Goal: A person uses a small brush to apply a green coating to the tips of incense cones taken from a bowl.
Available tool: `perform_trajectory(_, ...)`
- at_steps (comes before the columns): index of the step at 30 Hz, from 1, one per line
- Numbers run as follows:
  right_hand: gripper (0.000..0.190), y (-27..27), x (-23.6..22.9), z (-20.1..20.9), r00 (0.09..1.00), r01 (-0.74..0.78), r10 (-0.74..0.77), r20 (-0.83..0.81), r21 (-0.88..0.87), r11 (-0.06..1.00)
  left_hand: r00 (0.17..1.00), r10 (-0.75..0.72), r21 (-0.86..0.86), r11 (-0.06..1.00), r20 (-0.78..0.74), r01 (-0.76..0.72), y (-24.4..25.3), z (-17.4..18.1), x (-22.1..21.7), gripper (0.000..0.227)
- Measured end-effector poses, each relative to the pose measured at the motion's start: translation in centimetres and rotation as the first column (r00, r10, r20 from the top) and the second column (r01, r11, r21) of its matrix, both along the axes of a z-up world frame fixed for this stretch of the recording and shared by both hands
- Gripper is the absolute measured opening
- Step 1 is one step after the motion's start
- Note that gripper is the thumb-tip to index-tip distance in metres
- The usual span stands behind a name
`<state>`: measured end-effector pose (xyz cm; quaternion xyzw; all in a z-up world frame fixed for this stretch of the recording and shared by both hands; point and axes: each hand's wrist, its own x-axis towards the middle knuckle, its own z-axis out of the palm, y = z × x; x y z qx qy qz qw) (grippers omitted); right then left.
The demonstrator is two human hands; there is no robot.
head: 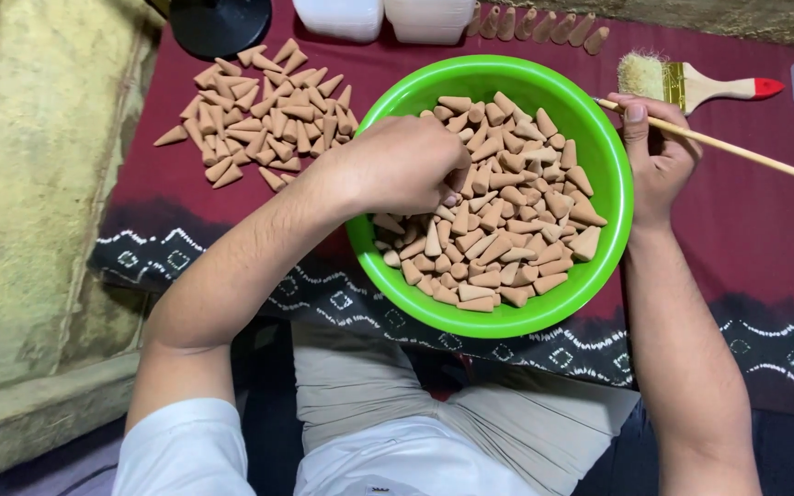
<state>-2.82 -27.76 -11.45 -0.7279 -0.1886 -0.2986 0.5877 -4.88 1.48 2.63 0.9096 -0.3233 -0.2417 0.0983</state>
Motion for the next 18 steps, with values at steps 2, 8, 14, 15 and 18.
perform_trajectory(2, 0.018, 0.3, -0.2, 0.4, 0.999, 0.026, -0.026, -0.021, 0.001, 1.000, 1.000, -0.021, 0.048, 0.999, -0.017, 0.022, -0.5, 0.6, 0.6, 0.021)
perform_trajectory(8, 0.024, 0.6, -0.5, 0.8, 0.997, 0.054, -0.054, -0.060, -0.004, 0.999, 0.993, -0.051, 0.123, 0.990, -0.105, 0.064, -1.2, 2.1, 2.6, 0.005)
perform_trajectory(14, 0.019, 0.5, -0.3, 0.2, 0.997, 0.027, -0.024, -0.072, 0.048, 0.998, 0.996, -0.050, 0.142, 0.988, -0.068, 0.059, -1.4, 1.2, 4.8, 0.034)
perform_trajectory(15, 0.017, 0.4, -0.3, 0.1, 0.998, 0.022, -0.018, -0.060, 0.055, 0.998, 0.997, -0.041, 0.132, 0.990, -0.071, 0.050, -1.5, 1.0, 5.0, 0.032)
perform_trajectory(18, 0.020, 0.3, -0.3, 0.1, 0.998, 0.005, -0.001, -0.067, 0.052, 0.999, 0.994, -0.063, 0.137, 0.988, -0.089, 0.075, -1.5, 1.3, 5.1, 0.031)
